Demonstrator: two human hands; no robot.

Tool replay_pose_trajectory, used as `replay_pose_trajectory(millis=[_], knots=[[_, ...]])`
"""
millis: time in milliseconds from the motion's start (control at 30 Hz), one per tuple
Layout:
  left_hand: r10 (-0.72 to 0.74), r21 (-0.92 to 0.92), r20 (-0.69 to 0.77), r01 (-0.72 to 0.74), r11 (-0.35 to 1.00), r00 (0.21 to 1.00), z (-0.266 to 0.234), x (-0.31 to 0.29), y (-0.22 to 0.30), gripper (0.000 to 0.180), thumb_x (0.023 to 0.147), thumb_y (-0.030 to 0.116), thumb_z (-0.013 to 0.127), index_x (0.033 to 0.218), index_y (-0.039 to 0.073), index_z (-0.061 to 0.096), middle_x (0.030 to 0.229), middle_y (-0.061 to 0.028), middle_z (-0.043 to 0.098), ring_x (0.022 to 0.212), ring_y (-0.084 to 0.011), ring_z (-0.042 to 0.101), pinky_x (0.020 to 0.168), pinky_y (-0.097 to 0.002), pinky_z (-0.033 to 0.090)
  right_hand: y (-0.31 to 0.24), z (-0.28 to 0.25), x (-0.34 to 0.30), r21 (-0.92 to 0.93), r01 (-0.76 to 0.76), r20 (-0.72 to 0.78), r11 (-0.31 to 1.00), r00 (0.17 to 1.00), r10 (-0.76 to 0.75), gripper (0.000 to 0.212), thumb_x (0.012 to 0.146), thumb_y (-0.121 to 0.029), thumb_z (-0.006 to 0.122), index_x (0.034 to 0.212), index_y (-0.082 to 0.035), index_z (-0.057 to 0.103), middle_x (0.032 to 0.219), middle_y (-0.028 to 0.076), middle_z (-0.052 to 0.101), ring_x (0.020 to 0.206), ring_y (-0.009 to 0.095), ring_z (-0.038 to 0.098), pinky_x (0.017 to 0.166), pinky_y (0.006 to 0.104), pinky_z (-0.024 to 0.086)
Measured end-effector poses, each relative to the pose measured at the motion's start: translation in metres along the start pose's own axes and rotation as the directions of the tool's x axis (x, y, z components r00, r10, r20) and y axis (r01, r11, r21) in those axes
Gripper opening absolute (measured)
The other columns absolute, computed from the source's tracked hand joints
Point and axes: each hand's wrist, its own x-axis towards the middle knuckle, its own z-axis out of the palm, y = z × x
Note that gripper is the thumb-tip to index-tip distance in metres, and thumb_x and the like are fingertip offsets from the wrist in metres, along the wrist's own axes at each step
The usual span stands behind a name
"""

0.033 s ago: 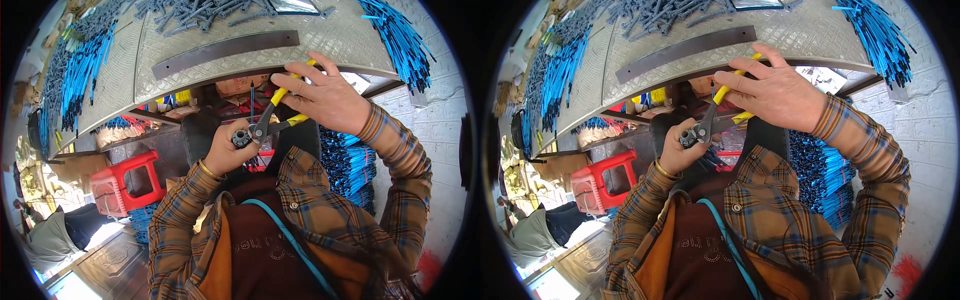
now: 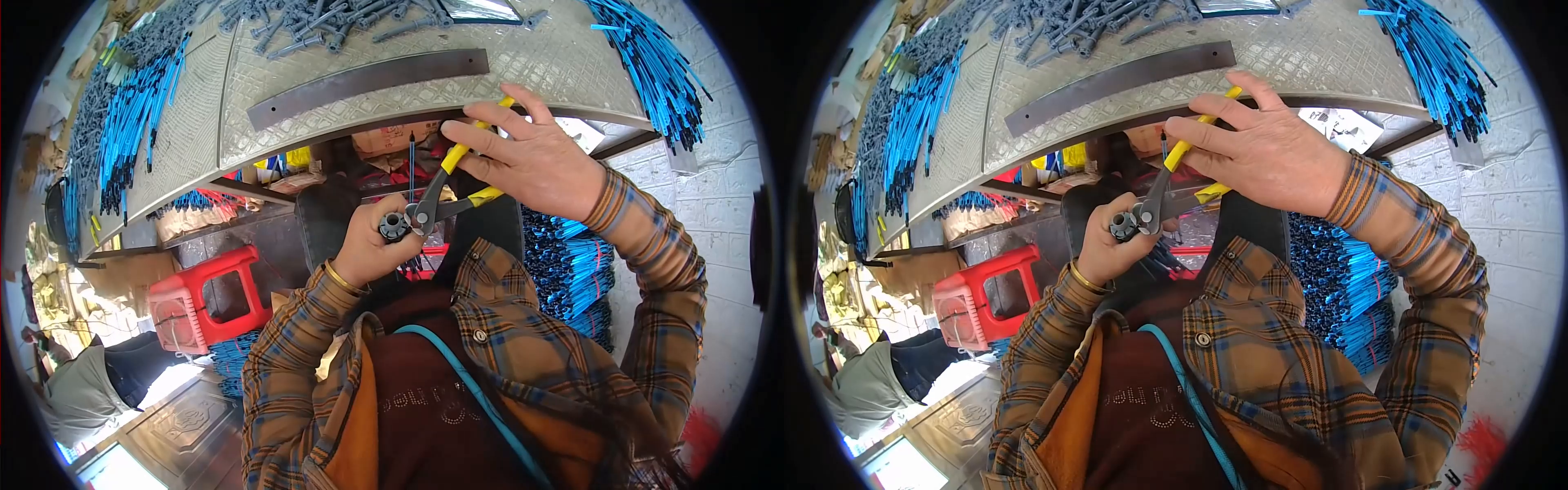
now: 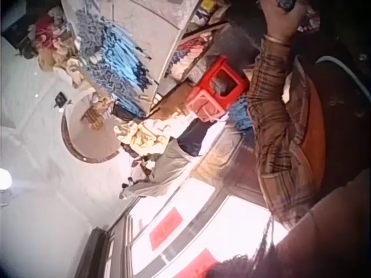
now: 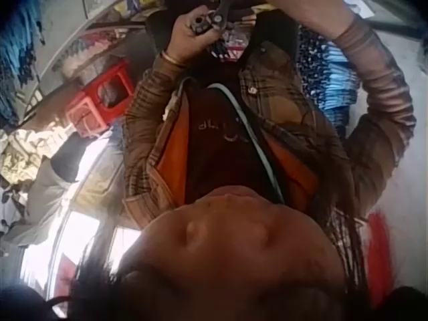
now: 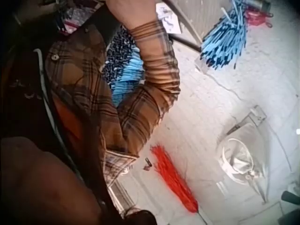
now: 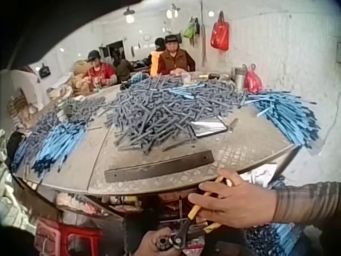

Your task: The person assembles small blue and grey plastic components onto a metal fixture board, trimming excess material from the components with wire cutters, then bundles the finished parts. The components are taken from storage bins and the finished bundles are placed into other bins.

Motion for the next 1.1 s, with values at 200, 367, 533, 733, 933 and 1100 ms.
replay_pose_trajectory(millis=[200,367,533,733,933,1100], knots=[[0.062,0.003,-0.118,-0.062,0.998,0.991,0.004,0.002,-0.003,0.015,0.069,0.004,0.063,0.076,0.003,0.05,0.063,0.0022,0.047,0.059,-0.0037,0.041,0.052,-0.0212,0.037,-0.005,0.001,0.001,0.013,-0.022,0.067,1.0,0.998,0.021,0.024,0.07,-0.015,0.058,0.093,-0.011,0.063,0.123,0.003,0.046,0.114,0.022,0.041,0.099,0.0453,0.028],[0.067,0.036,-0.119,-0.063,0.997,0.991,0.004,0.006,-0.008,0.016,0.068,0.005,0.064,0.076,0.003,0.05,0.062,0.0015,0.046,0.058,-0.004,0.041,0.052,-0.0213,0.037,-0.003,0.002,0.0,-0.009,-0.038,0.069,0.999,0.997,0.039,0.025,0.07,-0.016,0.057,0.094,-0.011,0.063,0.123,0.004,0.046,0.112,0.021,0.041,0.099,0.0449,0.027],[0.073,0.096,-0.121,-0.061,0.993,0.99,0.005,0.005,-0.002,0.017,0.067,0.006,0.063,0.077,0.003,0.05,0.061,0.0007,0.046,0.056,-0.0047,0.041,0.051,-0.0218,0.038,-0.002,0.001,-0.001,0.037,-0.024,0.094,0.999,0.995,0.021,0.024,0.069,-0.016,0.058,0.092,-0.011,0.064,0.119,0.004,0.047,0.11,0.021,0.042,0.098,0.0431,0.028],[0.033,0.089,-0.086,-0.026,0.996,0.996,0.005,0.004,-0.003,0.014,0.069,0.005,0.062,0.078,0.003,0.052,0.066,-0.0005,0.052,0.061,-0.0052,0.047,0.056,-0.0219,0.041,0.002,-0.008,-0.001,0.153,-0.029,0.334,0.988,0.942,-0.024,0.02,0.066,-0.017,0.058,0.085,-0.012,0.062,0.106,0.005,0.051,0.102,0.022,0.046,0.09,0.0387,0.034],[0.123,-0.045,0.234,-0.116,0.992,0.964,0.015,0.016,0.018,0.012,0.07,0.004,0.062,0.079,0.003,0.053,0.063,0.0013,0.049,0.057,-0.0047,0.044,0.052,-0.0218,0.039,0.043,0.026,0.006,0.152,0.304,-0.07,0.94,0.952,-0.297,0.019,0.061,-0.018,0.06,0.079,-0.013,0.061,0.096,0.003,0.051,0.09,0.022,0.049,0.077,0.0358,0.039],[0.141,-0.079,0.189,-0.128,0.989,0.972,0.01,0.012,0.011,0.011,0.071,0.003,0.061,0.078,0.003,0.053,0.064,0.0006,0.05,0.058,-0.0044,0.045,0.053,-0.0219,0.04,0.034,0.019,-0.006,0.215,0.191,0.065,0.958,0.976,-0.21,0.021,0.06,-0.017,0.062,0.081,-0.012,0.061,0.096,0.004,0.052,0.091,0.024,0.05,0.077,0.0363,0.041]])
